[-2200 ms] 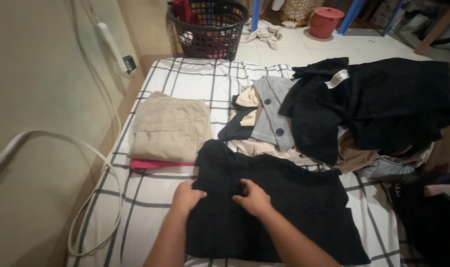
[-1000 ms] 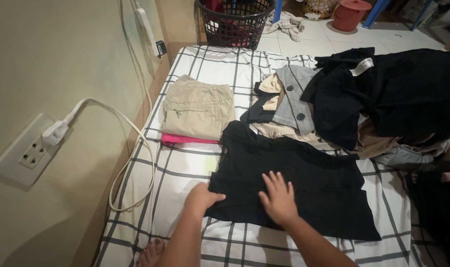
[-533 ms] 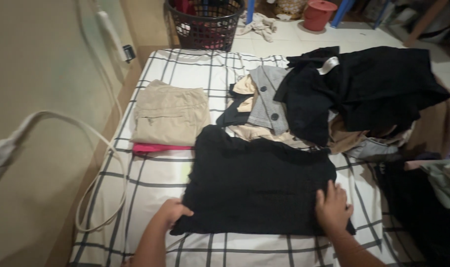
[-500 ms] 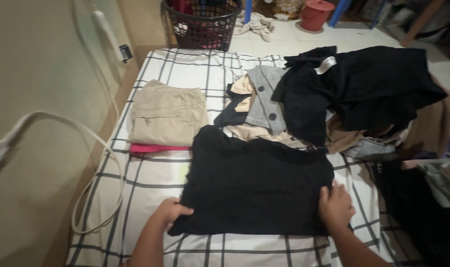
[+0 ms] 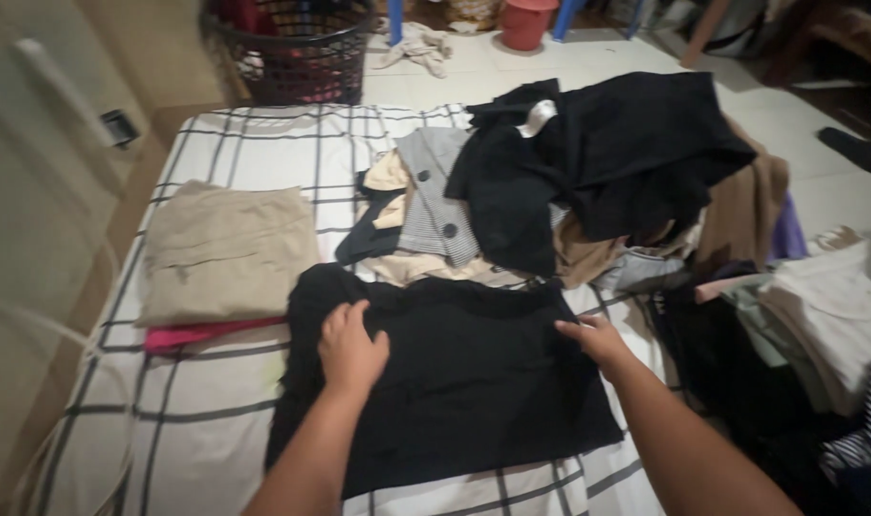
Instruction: The person folds several garments on a bed, including beige shorts, a black t-shirt, and a black polo shirt. Each item is smoothed, folded into a compact rectangle, and stacked on the left side of the bed.
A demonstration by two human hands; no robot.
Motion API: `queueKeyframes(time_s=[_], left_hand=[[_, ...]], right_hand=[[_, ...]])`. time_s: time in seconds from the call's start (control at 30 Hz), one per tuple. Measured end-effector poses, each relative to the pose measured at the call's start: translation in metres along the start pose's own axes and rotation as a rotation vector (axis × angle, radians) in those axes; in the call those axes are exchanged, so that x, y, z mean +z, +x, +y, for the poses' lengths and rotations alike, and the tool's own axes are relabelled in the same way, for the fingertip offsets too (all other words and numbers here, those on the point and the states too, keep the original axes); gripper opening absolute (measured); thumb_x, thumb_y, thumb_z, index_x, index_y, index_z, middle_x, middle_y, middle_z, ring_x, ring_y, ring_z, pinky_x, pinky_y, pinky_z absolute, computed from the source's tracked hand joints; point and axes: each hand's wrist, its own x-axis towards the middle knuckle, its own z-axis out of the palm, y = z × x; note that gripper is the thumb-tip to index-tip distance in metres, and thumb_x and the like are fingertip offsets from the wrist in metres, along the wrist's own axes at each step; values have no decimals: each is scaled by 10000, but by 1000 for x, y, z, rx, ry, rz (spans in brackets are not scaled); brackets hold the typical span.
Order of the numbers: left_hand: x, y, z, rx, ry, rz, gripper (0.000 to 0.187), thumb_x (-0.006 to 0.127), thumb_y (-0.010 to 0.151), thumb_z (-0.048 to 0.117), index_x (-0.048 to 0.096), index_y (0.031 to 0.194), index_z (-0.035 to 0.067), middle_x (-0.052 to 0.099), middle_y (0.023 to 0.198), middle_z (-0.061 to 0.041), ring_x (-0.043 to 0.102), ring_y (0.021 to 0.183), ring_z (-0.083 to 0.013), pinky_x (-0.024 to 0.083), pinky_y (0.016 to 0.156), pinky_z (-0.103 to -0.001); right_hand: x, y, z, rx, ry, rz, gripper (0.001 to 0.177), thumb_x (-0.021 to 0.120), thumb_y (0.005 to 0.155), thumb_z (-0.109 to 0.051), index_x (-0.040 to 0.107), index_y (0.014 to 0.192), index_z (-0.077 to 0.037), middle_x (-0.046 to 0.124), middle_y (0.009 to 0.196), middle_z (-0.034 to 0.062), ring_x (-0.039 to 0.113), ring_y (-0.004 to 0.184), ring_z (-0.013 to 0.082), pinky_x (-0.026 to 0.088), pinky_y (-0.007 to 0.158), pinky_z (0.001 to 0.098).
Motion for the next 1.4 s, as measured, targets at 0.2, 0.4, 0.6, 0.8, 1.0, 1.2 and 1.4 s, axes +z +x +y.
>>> queueKeyframes(time_s=[0.2,0.4,0.6,0.8,1.0,1.2,1.4], left_hand=[[27,45,23,219,273,-101,619,778,804,319,562,1369,191,476,1492,-100,336,1471,-306,282,1163,-549],[56,78,51,213,301,-254,653,780,828,373,532,1400,180,566,1403,-65,422,1394,-279,206,1183,-606],[69,102,49,208,320,-257,330,740,886,381,716,1150,184,735,1139,-75,641,1181,-273,359,1129,-504],[60,107,38,328,-3,-103,309,777,821,375,755,1006,129,748,996,-99,673,980,-338,452,949,-458],[18,89,38,527,-22,-94,339,811,774,400,724,950,125,743,877,-65,699,878,-294,469,827,-433],[-11,38,28,676,-29,-61,196,823,722,257,726,836,131,742,828,-48,686,837,-273,435,775,-441],[-24,-12,5,600,282,-233,65,764,757,188,736,796,143,724,822,-51,651,895,-298,483,756,-461]], right_hand=[[-2,11,-24,-42,10,35,730,882,703,-311,621,1322,-25,760,1138,187,729,1012,298,577,852,423],[9,3,-68,-389,-452,286,877,948,661,-359,550,1414,-155,663,1188,235,649,1052,384,529,857,449],[14,31,-77,-397,-275,258,337,779,896,-344,729,1178,-164,773,939,130,750,911,308,570,803,418],[12,28,-91,-17,528,4,177,597,1005,-223,571,1129,-99,702,907,155,662,655,283,526,558,380],[-4,-10,-95,-59,572,-40,157,580,1005,-204,569,1119,-96,714,957,121,701,709,237,585,619,373],[-43,-38,-40,-184,492,-134,134,672,924,-163,648,1020,-72,736,936,83,706,771,217,570,662,359],[-60,-57,23,-189,186,-158,125,753,871,-183,714,940,-86,735,846,13,675,714,159,498,609,304]])
